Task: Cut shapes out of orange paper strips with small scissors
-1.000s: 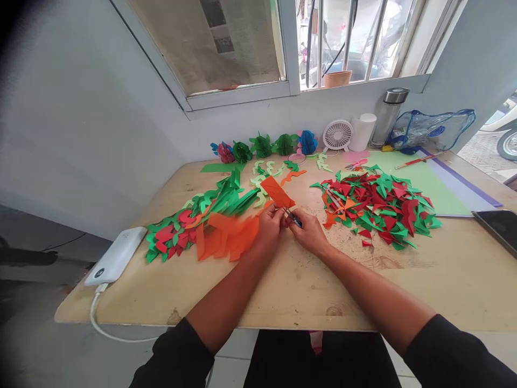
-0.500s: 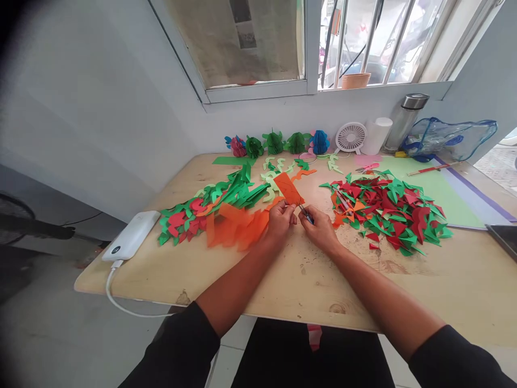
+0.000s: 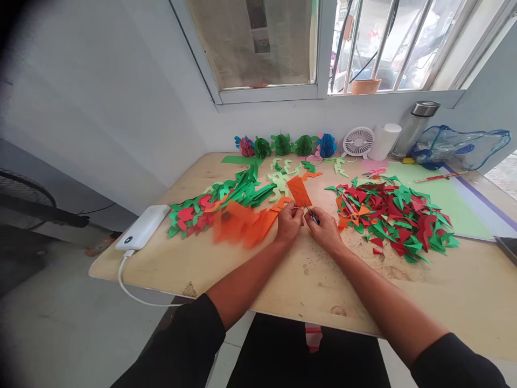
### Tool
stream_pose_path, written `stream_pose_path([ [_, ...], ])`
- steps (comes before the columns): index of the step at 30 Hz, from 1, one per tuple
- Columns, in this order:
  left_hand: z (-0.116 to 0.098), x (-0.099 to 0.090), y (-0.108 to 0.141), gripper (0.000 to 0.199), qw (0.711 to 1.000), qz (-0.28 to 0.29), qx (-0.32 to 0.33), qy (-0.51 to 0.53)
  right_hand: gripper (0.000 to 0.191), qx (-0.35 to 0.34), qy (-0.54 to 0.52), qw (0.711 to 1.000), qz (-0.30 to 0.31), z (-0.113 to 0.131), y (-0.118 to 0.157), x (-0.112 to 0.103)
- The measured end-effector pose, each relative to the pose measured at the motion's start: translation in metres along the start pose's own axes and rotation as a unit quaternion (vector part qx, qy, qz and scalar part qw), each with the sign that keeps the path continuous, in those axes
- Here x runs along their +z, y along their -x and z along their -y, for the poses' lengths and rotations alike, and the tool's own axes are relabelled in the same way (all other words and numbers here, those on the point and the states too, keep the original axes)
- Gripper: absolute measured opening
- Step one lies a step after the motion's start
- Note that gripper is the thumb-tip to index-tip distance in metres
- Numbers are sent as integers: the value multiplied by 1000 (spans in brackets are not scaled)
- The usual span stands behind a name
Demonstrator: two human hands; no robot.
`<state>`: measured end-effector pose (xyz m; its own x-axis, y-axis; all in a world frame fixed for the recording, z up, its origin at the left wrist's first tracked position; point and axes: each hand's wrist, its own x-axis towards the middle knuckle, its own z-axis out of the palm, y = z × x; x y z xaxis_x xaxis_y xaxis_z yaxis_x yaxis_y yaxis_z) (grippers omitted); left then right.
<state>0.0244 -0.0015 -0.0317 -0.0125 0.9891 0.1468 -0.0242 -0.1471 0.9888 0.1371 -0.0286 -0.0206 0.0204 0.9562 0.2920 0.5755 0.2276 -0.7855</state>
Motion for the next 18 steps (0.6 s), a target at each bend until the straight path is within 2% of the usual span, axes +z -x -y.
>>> stream_pose_path([
  [18, -3, -1, -1, 13, 999, 13, 19, -27, 20, 0, -20, 1000, 21, -2, 0, 2],
])
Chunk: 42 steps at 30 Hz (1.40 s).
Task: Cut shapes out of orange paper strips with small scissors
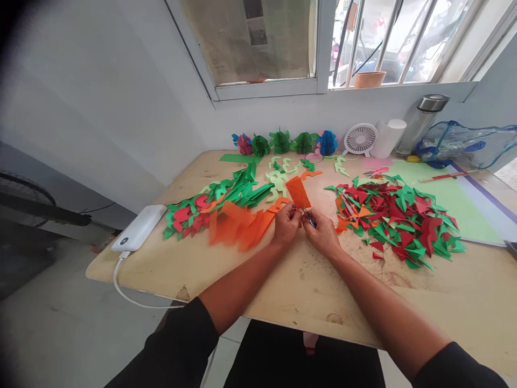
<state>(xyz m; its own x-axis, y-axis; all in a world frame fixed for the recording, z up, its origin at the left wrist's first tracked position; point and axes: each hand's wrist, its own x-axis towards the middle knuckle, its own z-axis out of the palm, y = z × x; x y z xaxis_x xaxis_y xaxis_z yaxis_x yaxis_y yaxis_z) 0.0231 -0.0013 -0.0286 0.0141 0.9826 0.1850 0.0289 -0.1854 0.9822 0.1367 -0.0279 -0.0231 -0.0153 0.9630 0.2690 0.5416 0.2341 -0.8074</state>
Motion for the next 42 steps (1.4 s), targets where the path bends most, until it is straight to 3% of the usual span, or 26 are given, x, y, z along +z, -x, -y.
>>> stream_pose_path([
  [12, 10, -4, -1, 12, 999, -2, -10, 42, 13, 3, -44, 999, 7, -4, -1, 6],
  [16, 6, -4, -1, 14, 997, -26, -21, 71, 14, 14, -33, 999, -6, -4, -1, 6],
  [29, -3, 5, -10, 13, 985, -24, -104, 136, 14, 4, -40, 999, -5, -5, -1, 6],
  [42, -11, 6, -9, 10, 981, -21, -117, 154, 14, 8, -31, 999, -2, -4, -1, 5],
])
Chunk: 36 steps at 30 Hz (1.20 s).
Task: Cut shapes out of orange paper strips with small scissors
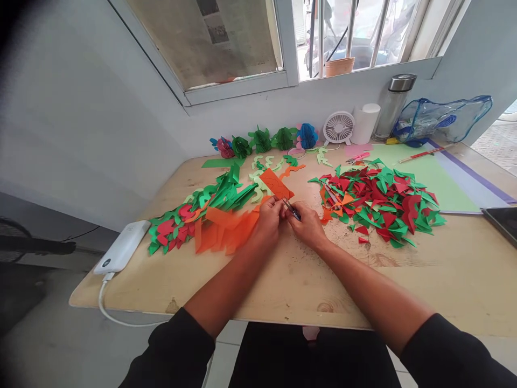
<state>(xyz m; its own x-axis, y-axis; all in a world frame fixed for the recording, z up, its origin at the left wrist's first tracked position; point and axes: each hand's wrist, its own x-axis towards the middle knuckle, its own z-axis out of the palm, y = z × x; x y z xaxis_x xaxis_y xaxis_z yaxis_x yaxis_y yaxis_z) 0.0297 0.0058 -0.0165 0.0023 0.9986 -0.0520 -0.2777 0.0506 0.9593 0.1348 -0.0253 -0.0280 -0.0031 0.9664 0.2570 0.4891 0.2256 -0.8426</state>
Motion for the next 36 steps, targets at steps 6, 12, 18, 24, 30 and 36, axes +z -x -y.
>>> stream_pose_path([
  [6, 2, 1, 7, 8, 999, 1, 33, -18, 10, 5, -20, 1000, 6, -2, 0, 0],
  [12, -1, 0, 10, 13, 1000, -11, 24, -6, 11, 5, -19, 1000, 10, -2, 0, 0],
  [18, 2, -2, 7, 13, 999, -7, 33, -4, 13, 17, -1, 1000, 11, 3, 1, -3],
  [24, 4, -4, 4, 15, 1000, -8, 19, -8, 14, 7, 1, 1000, 13, 8, 2, -5],
  [30, 4, -5, 4, 15, 1000, -8, 12, 2, 16, -1, 16, 1000, 11, 7, 2, -5],
  [36, 4, -4, 3, 13, 1000, -5, 25, 5, 14, -1, 15, 1000, 11, 8, 1, -5],
])
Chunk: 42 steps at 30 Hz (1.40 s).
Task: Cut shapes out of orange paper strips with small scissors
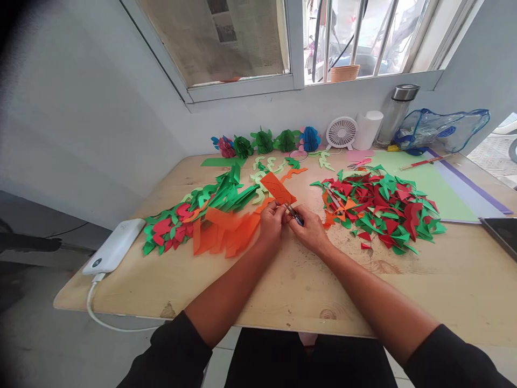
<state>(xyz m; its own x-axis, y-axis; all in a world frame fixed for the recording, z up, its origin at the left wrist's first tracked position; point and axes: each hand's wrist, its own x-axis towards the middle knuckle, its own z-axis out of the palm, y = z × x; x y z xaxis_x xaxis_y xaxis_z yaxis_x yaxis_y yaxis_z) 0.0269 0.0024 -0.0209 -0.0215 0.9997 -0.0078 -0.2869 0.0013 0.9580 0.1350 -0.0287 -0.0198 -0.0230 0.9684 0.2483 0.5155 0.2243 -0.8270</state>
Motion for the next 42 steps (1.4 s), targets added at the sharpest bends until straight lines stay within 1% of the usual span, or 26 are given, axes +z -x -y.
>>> stream_pose_path([
  [7, 2, -1, -1, 17, 1000, -6, -4, -1, 14, 3, -14, 1000, 13, -1, 0, 0],
  [13, 6, -2, -2, 16, 1000, 3, 10, 4, 13, 4, -8, 1000, 8, -1, 0, 0],
  [16, 6, -2, -2, 16, 1000, 2, 2, 12, 14, 5, -4, 1000, 5, -1, 0, 1],
  [20, 5, -1, -1, 17, 1000, 0, -8, 23, 13, 0, -5, 1000, 2, -2, 0, 1],
  [32, 1, -1, 1, 10, 1000, 4, -8, 25, 15, -3, -4, 1000, 7, -4, -1, 2],
  [36, 0, 0, 1, 12, 1000, 1, -12, 23, 11, 1, -8, 1000, 11, -3, -1, 1],
  [42, -2, 0, 2, 11, 1000, 3, -13, 16, 8, -11, -10, 1000, 19, -5, -1, 1],
])
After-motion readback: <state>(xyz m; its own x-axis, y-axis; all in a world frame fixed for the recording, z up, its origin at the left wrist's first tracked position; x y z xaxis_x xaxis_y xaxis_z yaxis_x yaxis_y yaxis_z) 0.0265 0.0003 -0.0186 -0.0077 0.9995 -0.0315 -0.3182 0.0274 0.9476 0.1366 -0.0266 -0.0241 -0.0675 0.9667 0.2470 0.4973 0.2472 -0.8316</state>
